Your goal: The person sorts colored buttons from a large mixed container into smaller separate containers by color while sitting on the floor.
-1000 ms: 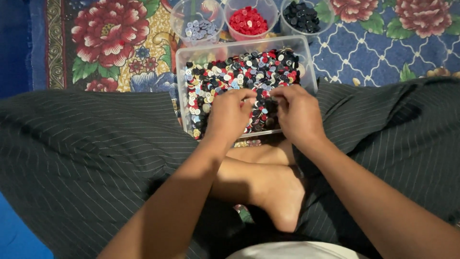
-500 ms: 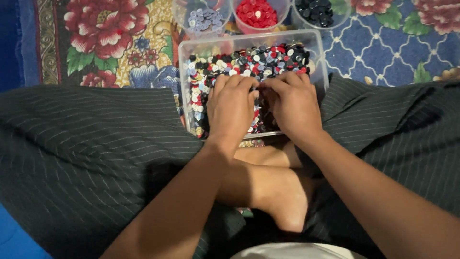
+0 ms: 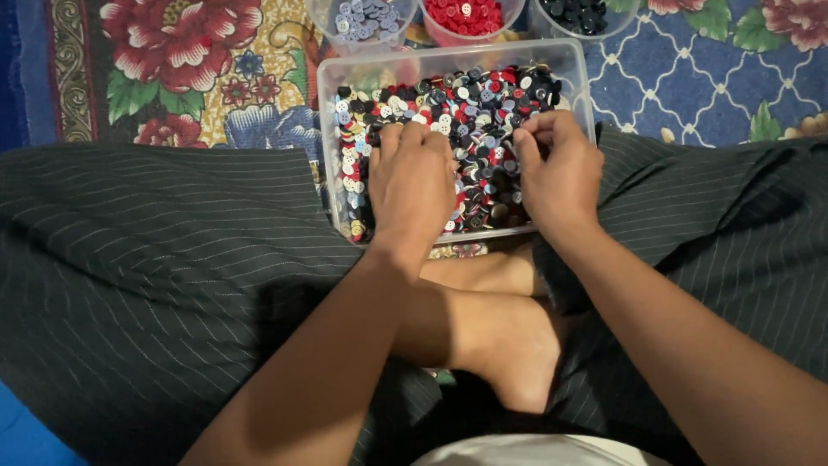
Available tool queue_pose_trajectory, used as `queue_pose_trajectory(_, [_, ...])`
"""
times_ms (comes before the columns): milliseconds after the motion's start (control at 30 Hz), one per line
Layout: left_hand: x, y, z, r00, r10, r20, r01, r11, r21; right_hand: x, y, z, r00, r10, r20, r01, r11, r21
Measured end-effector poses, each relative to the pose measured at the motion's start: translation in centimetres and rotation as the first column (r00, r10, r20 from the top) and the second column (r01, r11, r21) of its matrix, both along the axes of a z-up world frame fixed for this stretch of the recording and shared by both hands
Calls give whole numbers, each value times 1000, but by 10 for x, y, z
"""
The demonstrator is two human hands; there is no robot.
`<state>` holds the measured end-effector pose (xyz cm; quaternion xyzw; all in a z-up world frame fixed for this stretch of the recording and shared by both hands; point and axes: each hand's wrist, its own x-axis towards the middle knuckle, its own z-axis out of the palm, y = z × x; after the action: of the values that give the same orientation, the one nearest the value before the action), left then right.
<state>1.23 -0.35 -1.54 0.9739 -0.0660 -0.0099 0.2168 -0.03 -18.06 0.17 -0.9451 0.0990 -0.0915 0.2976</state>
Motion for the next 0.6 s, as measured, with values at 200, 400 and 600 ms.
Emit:
queue_pose_trajectory(200, [-5,0,12,960,-234,152,246,967,-64,-6,11,15,999,43,2,-43,999,17])
queue_pose_trajectory(400, [-1,1,-6,937,-226,266,231,973,14,-5,13,11,984,180,17,-179,983,-29])
queue_pose_trajectory(600, [-4,-3,-15,957,-142,254,144,989,12,2,7,-9,952,305,7,-300,940,-164])
